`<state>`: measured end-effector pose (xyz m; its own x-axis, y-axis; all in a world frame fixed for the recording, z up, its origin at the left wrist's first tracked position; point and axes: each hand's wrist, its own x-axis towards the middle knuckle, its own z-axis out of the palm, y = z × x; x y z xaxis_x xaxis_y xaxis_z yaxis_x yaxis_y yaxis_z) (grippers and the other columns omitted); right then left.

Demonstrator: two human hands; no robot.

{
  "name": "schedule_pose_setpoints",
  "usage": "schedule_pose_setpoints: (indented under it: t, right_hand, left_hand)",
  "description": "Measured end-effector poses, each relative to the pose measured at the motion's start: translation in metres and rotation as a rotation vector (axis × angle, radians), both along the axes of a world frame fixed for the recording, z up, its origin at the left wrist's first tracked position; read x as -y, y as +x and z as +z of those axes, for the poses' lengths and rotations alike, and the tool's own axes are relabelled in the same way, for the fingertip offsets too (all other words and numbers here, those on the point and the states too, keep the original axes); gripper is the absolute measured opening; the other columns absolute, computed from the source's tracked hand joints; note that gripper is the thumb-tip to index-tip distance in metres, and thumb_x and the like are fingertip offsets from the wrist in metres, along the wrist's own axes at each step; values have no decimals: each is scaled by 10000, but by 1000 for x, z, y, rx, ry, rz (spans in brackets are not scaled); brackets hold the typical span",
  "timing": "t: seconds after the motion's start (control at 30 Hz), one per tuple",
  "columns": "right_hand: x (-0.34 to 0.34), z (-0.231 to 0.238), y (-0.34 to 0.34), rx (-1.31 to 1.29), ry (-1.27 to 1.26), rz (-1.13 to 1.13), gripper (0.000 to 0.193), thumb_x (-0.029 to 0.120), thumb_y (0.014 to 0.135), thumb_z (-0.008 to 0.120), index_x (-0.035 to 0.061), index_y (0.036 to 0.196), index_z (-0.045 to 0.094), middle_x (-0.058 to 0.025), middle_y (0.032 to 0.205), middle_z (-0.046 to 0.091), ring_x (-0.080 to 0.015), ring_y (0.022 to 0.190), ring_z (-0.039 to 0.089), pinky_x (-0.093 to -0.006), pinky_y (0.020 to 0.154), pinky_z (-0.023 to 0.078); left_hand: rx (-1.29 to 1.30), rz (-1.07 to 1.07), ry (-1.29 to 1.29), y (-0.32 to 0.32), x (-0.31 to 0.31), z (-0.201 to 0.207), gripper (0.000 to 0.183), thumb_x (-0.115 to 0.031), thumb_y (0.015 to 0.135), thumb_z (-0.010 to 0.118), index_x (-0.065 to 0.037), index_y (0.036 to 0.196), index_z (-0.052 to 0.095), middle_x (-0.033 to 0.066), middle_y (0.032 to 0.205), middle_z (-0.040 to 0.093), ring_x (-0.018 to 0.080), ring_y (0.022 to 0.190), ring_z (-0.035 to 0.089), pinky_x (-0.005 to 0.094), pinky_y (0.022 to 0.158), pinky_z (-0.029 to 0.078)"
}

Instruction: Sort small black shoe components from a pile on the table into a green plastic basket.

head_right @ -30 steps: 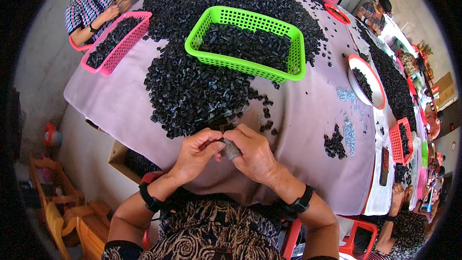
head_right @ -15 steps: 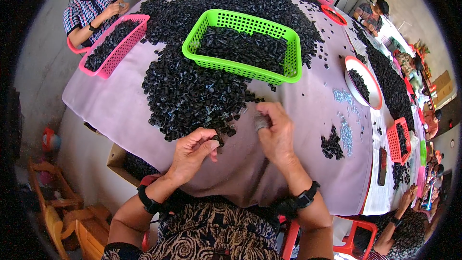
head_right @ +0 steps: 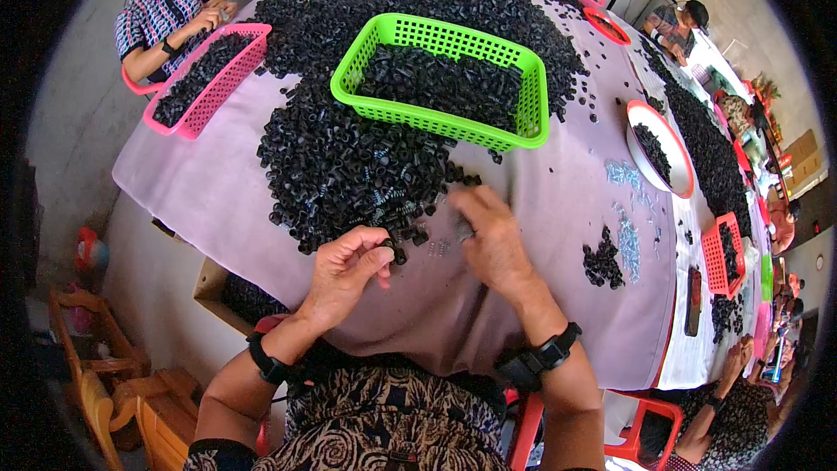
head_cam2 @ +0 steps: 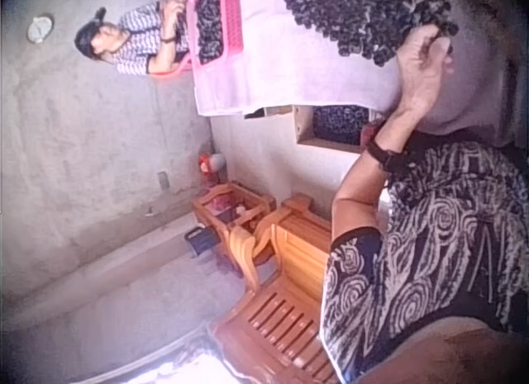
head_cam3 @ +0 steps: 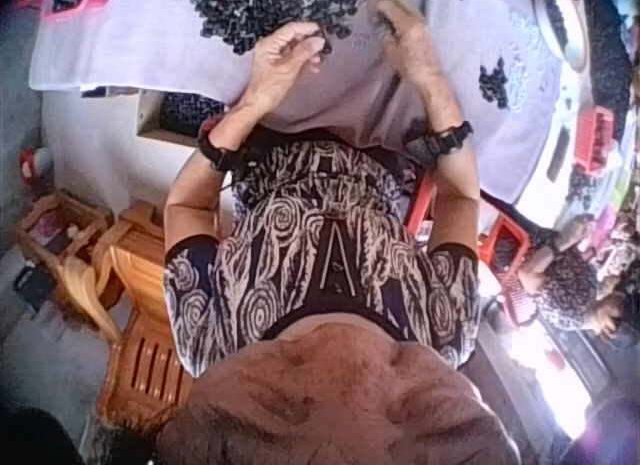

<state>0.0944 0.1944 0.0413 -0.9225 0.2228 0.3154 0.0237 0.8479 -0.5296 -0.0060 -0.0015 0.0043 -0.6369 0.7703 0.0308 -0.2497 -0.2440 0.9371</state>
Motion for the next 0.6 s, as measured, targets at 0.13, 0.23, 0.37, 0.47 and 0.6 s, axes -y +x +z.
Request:
schedule_pose_setpoints:
  t: [0.13,0.23,0.37,0.47,0.6]
  right_hand:
    - [-12,-5,-2,-276,-50,-173,372,-145,652,511,19,978,586,-144,849,542,-325,791,563,-338,717,467]
    - [-8,-5,0,-245,-62,-166,372,-147,650,505,14,974,587,-146,833,544,-328,768,564,-339,707,470]
    - [-5,4,2,-115,-47,-46,419,-138,616,517,37,987,600,-140,906,560,-328,847,534,-365,767,457]
    - [5,4,-4,-76,65,100,466,-120,593,542,61,1017,610,-118,990,567,-327,915,504,-376,823,440]
    - [22,8,-6,33,212,284,519,-85,572,589,76,1065,611,-87,1076,562,-328,954,488,-381,866,432]
  left_hand:
    - [-19,21,-1,-2,-1,1,141,-49,903,595,-14,1039,601,10,807,575,65,668,551,220,577,502]
    - [-30,34,-9,-3,1,2,138,-34,905,584,-10,1040,602,14,795,570,73,674,550,238,581,516]
    - [-35,52,-15,-6,1,3,137,-24,907,574,-3,1038,604,13,789,563,77,682,545,255,586,531]
    - [-14,65,19,-5,1,0,131,-43,900,596,-21,1028,611,0,785,570,57,656,544,217,565,496]
    - [2,64,10,-5,0,3,125,-42,900,595,-21,1021,614,-3,781,569,55,653,542,215,563,493]
